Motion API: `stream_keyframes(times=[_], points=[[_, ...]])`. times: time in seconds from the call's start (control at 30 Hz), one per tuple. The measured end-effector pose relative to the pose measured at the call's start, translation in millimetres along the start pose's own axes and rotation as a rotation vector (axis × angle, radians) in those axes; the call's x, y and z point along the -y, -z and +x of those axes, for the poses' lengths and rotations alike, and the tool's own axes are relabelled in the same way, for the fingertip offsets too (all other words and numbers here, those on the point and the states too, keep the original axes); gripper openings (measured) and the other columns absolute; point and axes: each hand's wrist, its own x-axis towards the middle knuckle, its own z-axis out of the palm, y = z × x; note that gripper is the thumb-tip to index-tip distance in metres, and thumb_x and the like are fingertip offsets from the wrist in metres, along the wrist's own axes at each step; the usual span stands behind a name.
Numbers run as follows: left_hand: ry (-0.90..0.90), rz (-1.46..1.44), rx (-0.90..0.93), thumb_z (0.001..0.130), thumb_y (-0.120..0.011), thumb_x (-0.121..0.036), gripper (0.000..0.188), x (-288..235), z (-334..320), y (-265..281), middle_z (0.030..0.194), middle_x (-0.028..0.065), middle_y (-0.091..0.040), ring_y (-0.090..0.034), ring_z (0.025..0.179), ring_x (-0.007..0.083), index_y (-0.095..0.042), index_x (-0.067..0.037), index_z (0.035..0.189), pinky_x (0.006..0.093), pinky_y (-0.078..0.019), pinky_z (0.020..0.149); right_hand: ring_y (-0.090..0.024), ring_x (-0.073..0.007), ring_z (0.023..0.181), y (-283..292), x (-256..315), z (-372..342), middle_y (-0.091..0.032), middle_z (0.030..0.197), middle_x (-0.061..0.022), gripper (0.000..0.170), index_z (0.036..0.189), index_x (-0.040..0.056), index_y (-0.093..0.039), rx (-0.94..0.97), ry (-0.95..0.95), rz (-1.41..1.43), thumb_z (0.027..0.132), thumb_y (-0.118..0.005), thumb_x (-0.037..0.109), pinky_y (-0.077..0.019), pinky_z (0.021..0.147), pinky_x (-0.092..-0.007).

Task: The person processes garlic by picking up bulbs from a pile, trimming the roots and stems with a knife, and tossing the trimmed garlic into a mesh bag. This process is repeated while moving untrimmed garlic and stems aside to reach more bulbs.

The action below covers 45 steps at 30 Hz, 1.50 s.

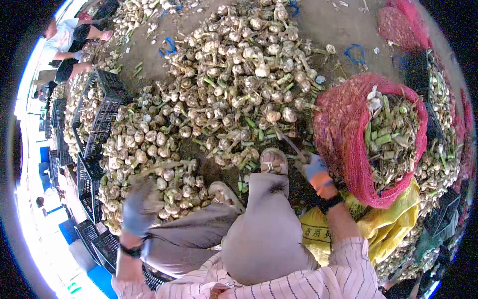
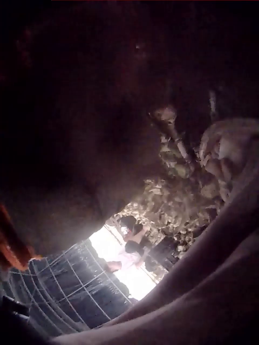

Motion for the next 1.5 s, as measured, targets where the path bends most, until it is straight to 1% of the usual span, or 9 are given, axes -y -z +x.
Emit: stream_keyframes(times=[0.2,0.3,0.5,0.53,0.63,0.7,0.97,1.17,1.5], points=[[1.116,0.772,0.186,0.070,-0.071,-0.022,0.082,36.2,-86.8,77.4,0.133,0.0163,-0.045,-0.063,0.089,0.0337,-0.028,-0.012,0.139,0.0377,-0.0516,0.078,-0.061,-0.0183,0.077,-107.5,-58.3,85.5,-0.066,0.091,-0.0113,0.028,0.099,0.0014,-0.064,0.044,0.301,-0.144,0.076,-0.064,0.017,-0.0481,0.068,-0.0311],[0.636,0.496,0.134,0.077,-0.065,-0.031,0.067,39.9,-56.2,14.1,0.125,0.0145,-0.053,-0.060,0.101,0.0296,-0.038,-0.009,0.134,0.0376,-0.0489,0.085,-0.060,-0.0124,0.074,-159.5,-95.4,122.5,-0.067,0.091,-0.0079,0.027,0.101,0.0002,-0.064,-0.010,0.363,-0.065,0.076,-0.064,0.011,-0.0478,0.066,-0.0271],[1.022,-1.408,0.157,0.092,-0.043,-0.022,0.040,0.5,82.2,-206.7,0.101,0.0112,-0.062,-0.061,0.080,0.0235,-0.043,-0.006,0.130,0.0324,-0.0498,0.073,-0.063,-0.0214,0.075,-94.4,-10.4,67.9,-0.065,0.087,-0.0161,0.035,0.101,-0.0003,-0.061,0.143,0.111,0.452,0.072,-0.067,0.018,-0.0505,0.068,-0.0335],[1.118,-1.382,0.291,0.083,-0.051,-0.057,0.074,38.7,88.6,-285.6,0.109,0.0190,-0.058,-0.058,0.096,0.0329,-0.042,0.000,0.129,0.0363,-0.0500,0.076,-0.064,-0.0186,0.073,-84.1,-3.1,56.6,-0.066,0.086,-0.0143,0.035,0.102,-0.0002,-0.060,0.182,0.052,0.560,0.071,-0.069,0.016,-0.0506,0.067,-0.0320],[0.727,-0.595,0.536,0.072,-0.074,-0.024,0.067,29.7,102.9,-342.0,0.105,0.0153,-0.058,-0.055,0.094,0.0225,-0.039,-0.008,0.128,0.0321,-0.0490,0.077,-0.060,-0.0104,0.075,-75.6,-5.6,37.7,-0.065,0.085,-0.0059,0.028,0.100,0.0011,-0.062,0.201,-0.045,0.505,0.074,-0.067,0.010,-0.0490,0.066,-0.0257],[1.120,-1.269,0.210,0.072,-0.071,-0.008,0.069,42.9,83.9,-383.7,0.104,0.0115,-0.059,-0.057,0.095,0.0200,-0.036,-0.009,0.131,0.0311,-0.0495,0.078,-0.059,-0.0104,0.076,-73.3,-19.5,34.5,-0.066,0.086,-0.0051,0.025,0.099,0.0019,-0.063,0.182,0.043,0.330,0.076,-0.068,0.011,-0.0487,0.068,-0.0259],[0.279,-1.450,0.238,0.074,-0.063,0.009,0.078,-63.2,64.0,-211.8,0.124,0.0097,-0.049,-0.051,0.111,0.0194,-0.021,-0.007,0.137,0.0314,-0.0424,0.095,-0.060,-0.0342,0.082,-35.1,60.0,23.6,-0.062,0.085,-0.0166,0.051,0.114,0.0130,-0.057,0.387,0.611,-0.283,0.065,-0.063,0.025,-0.0490,0.075,-0.0387],[0.418,-1.576,0.258,0.076,-0.069,-0.011,0.065,-103.1,69.2,-167.8,0.118,0.0075,-0.052,-0.053,0.104,0.0172,-0.033,-0.008,0.130,0.0340,-0.0419,0.094,-0.059,-0.0320,0.083,-4.9,108.8,-3.5,-0.061,0.085,-0.0142,0.042,0.104,0.0108,-0.058,0.347,0.771,-0.538,0.068,-0.063,0.030,-0.0477,0.074,-0.0417],[-0.263,-0.611,-0.055,0.075,-0.069,-0.014,0.031,-108.6,86.5,-170.1,0.093,-0.0005,-0.064,-0.060,0.089,0.0139,-0.057,-0.010,0.103,0.0329,-0.0450,0.087,-0.061,-0.0295,0.083,-12.7,95.0,-1.2,-0.061,0.094,-0.0158,0.038,0.099,0.0103,-0.056,0.182,0.798,-0.455,0.069,-0.062,0.032,-0.0496,0.067,-0.0421]])
